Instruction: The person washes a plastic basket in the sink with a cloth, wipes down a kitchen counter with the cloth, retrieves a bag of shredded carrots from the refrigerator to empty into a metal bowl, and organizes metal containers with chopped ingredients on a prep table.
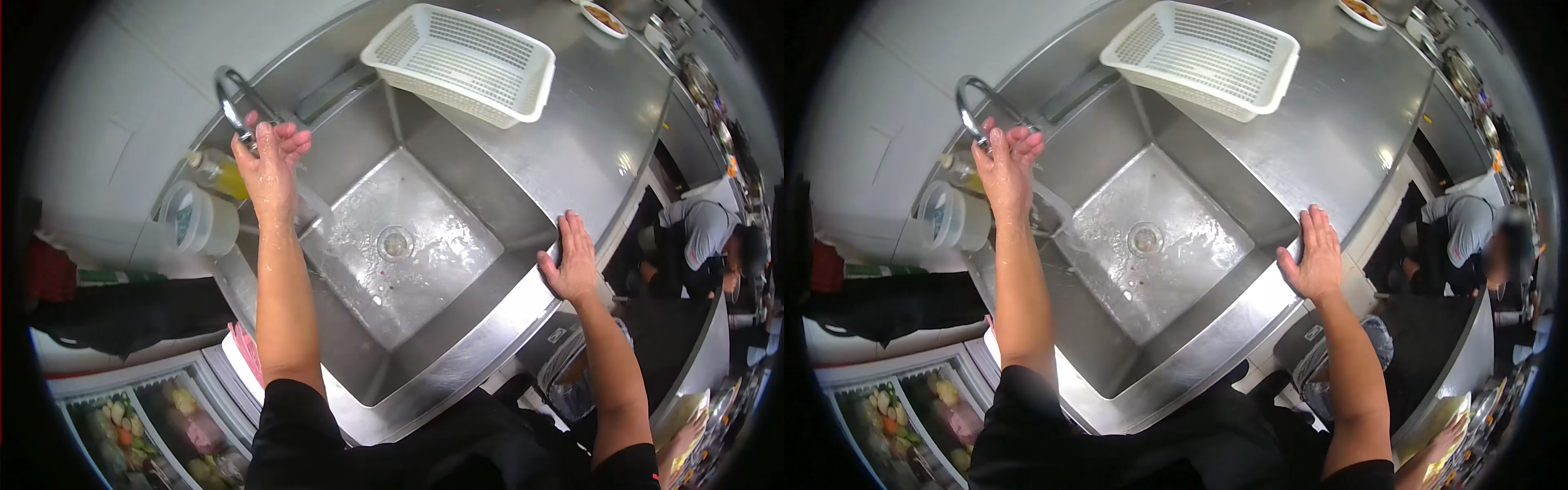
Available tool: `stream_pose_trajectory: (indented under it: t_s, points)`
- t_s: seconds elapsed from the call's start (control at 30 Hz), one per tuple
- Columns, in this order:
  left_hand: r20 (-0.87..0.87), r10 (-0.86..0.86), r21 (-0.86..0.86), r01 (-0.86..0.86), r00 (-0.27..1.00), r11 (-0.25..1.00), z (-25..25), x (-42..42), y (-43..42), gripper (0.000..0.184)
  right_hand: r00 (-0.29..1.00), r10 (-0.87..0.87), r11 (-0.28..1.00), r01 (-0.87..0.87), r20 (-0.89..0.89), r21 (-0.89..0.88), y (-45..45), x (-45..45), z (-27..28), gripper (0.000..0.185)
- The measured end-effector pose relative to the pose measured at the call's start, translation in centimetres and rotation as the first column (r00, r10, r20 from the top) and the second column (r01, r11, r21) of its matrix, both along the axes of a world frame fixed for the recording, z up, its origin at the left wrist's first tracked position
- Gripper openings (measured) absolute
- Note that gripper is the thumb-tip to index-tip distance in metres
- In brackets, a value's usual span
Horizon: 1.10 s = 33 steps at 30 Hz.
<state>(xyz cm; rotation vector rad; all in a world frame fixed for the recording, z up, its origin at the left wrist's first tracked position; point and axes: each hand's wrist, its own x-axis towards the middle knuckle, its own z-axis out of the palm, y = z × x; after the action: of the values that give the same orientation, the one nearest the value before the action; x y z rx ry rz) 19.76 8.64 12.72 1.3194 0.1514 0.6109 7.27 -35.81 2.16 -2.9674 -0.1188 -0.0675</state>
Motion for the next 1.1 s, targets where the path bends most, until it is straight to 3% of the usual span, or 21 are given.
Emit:
stream_pose_trajectory:
  t_s: [0.1, 0.23, 0.27, 0.3, 0.33, 0.37, 0.4, 0.5, 0.53, 0.63, 0.73, 0.83, 0.9, 1.03, 1.1]
  points:
    - [0.025, -0.047, 0.003, 0.047, 0.999, 0.999, -2.2, 1.5, -0.1, 0.029, 1.000, -0.010, 1.000, 0.009, 0.001, 0.017, 0.0, 0.0, 0.0, 0.080]
    - [-0.027, -0.054, 0.224, 0.059, 0.998, 0.973, -1.6, 3.5, -1.3, 0.026, 0.999, -0.025, 1.000, 0.025, -0.024, 0.002, 0.1, 0.1, 0.0, 0.079]
    - [-0.050, 0.065, 0.335, -0.045, 0.997, 0.941, -1.7, 3.2, -1.3, 0.027, 0.999, -0.024, 1.000, 0.024, -0.024, 0.008, 0.2, 0.2, 0.0, 0.079]
    - [0.007, 0.174, 0.663, -0.135, 0.985, 0.736, -2.9, 3.5, -0.6, 0.029, 0.999, -0.026, 1.000, 0.026, -0.025, 0.011, 0.1, 0.1, 0.0, 0.079]
    - [0.103, 0.255, 0.885, -0.206, 0.961, 0.418, -5.0, 4.1, 1.2, 0.033, 0.999, -0.026, 1.000, 0.027, -0.025, 0.011, -0.1, 0.1, 0.1, 0.079]
    - [0.224, 0.294, 0.969, -0.245, 0.929, 0.038, -6.8, 4.7, 2.8, 0.038, 0.999, -0.027, 1.000, 0.028, -0.022, 0.011, -0.1, 0.2, 0.2, 0.079]
    - [0.151, 0.255, 0.973, -0.097, 0.955, -0.212, -8.0, 5.2, 3.8, 0.048, 0.999, -0.032, 0.999, 0.032, -0.020, 0.007, 0.0, 0.3, 0.2, 0.079]
    - [-0.057, 0.532, 0.844, 0.325, 0.845, -0.426, -9.4, 7.4, 6.0, 0.052, 0.999, -0.036, 0.999, 0.036, -0.025, 0.000, -0.2, -0.2, -0.2, 0.080]
    - [-0.245, 0.659, 0.717, 0.591, 0.711, -0.371, -8.1, 6.3, 5.6, 0.059, 0.999, -0.031, 1.000, 0.031, -0.009, 0.005, 0.0, 0.0, -0.2, 0.080]
    - [-0.367, 0.708, 0.794, 0.600, 0.603, -0.100, -11.7, 5.6, 6.7, 0.067, 0.999, -0.031, 0.999, 0.031, -0.016, 0.014, 0.0, 0.0, -0.1, 0.079]
    - [-0.596, 0.612, 0.746, 0.640, 0.520, 0.182, -10.1, 5.4, 7.0, 0.074, 0.999, -0.032, 0.999, 0.032, -0.017, 0.021, 0.0, -0.1, 0.0, 0.079]
    - [-0.571, 0.519, 0.811, 0.535, 0.636, 0.237, -10.8, 4.0, 7.3, 0.081, 0.999, -0.042, 0.999, 0.042, -0.020, 0.023, 0.0, 0.0, 0.2, 0.079]
    - [-0.561, 0.543, 0.825, 0.476, 0.625, 0.305, -11.4, 2.1, 4.6, 0.082, 0.999, -0.039, 0.999, 0.040, -0.026, 0.021, 0.0, -0.3, 0.1, 0.079]
    - [-0.764, 0.149, 0.639, 0.703, 0.628, 0.314, -11.0, 1.8, -5.5, 0.082, 0.998, -0.054, 0.999, 0.054, -0.033, 0.000, 0.2, -0.4, 0.3, 0.078]
    - [-0.671, -0.077, 0.437, 0.478, 0.737, 0.762, -10.9, 3.7, -9.0, 0.082, 0.997, -0.064, 0.998, 0.063, -0.036, -0.030, 0.4, -0.5, 0.1, 0.078]
